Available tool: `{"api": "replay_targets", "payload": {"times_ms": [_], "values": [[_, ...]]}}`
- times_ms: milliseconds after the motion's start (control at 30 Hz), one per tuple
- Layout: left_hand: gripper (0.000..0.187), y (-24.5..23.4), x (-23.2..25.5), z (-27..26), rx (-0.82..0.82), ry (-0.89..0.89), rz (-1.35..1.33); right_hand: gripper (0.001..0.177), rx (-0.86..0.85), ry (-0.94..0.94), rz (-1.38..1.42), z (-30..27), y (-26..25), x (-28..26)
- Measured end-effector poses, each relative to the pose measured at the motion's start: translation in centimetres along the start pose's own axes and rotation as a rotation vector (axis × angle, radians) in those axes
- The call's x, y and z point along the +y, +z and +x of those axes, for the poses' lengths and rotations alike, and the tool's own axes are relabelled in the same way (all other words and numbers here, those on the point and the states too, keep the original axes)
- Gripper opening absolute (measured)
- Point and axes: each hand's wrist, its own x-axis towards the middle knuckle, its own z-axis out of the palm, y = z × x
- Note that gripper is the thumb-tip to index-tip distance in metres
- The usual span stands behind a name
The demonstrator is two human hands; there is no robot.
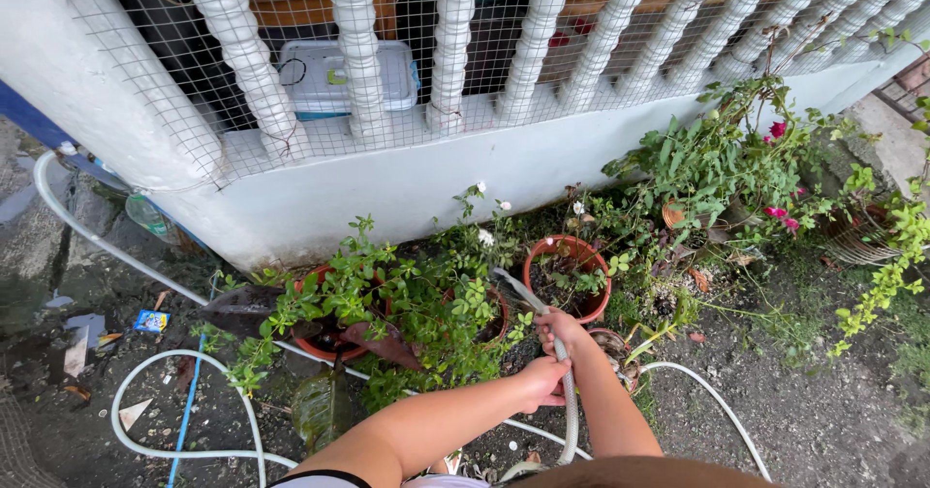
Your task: The person waters potted plants and garden foliage using a hose, moving the water stream between various containers and soil areas.
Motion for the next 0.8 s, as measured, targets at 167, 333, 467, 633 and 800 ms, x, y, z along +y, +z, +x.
{"api": "replay_targets", "payload": {"times_ms": [167, 333, 467, 633, 800], "values": [[0.025, -1.2, -0.3, -2.3, 0.004, 0.024, -0.047, 0.044, -0.018, 0.055, 0.018, -0.3, 2.6, 1.0], [0.026, -2.5, -0.7, -4.9, 0.028, 0.042, -0.095, 0.047, 0.047, 0.082, -0.037, -0.5, 5.4, 2.1], [0.028, -3.4, -1.8, -6.8, 0.015, 0.075, -0.068, 0.029, -0.101, 0.036, -0.109, -1.0, 7.0, 3.2], [0.033, -4.3, -3.1, -8.4, 0.008, 0.147, -0.068, 0.036, -0.102, 0.003, -0.074, -1.7, 8.5, 4.3], [0.036, -3.5, -3.5, -10.0, 0.053, 0.091, 0.113, 0.043, -0.034, -0.170, -0.066, -4.2, 8.4, 4.8]]}}
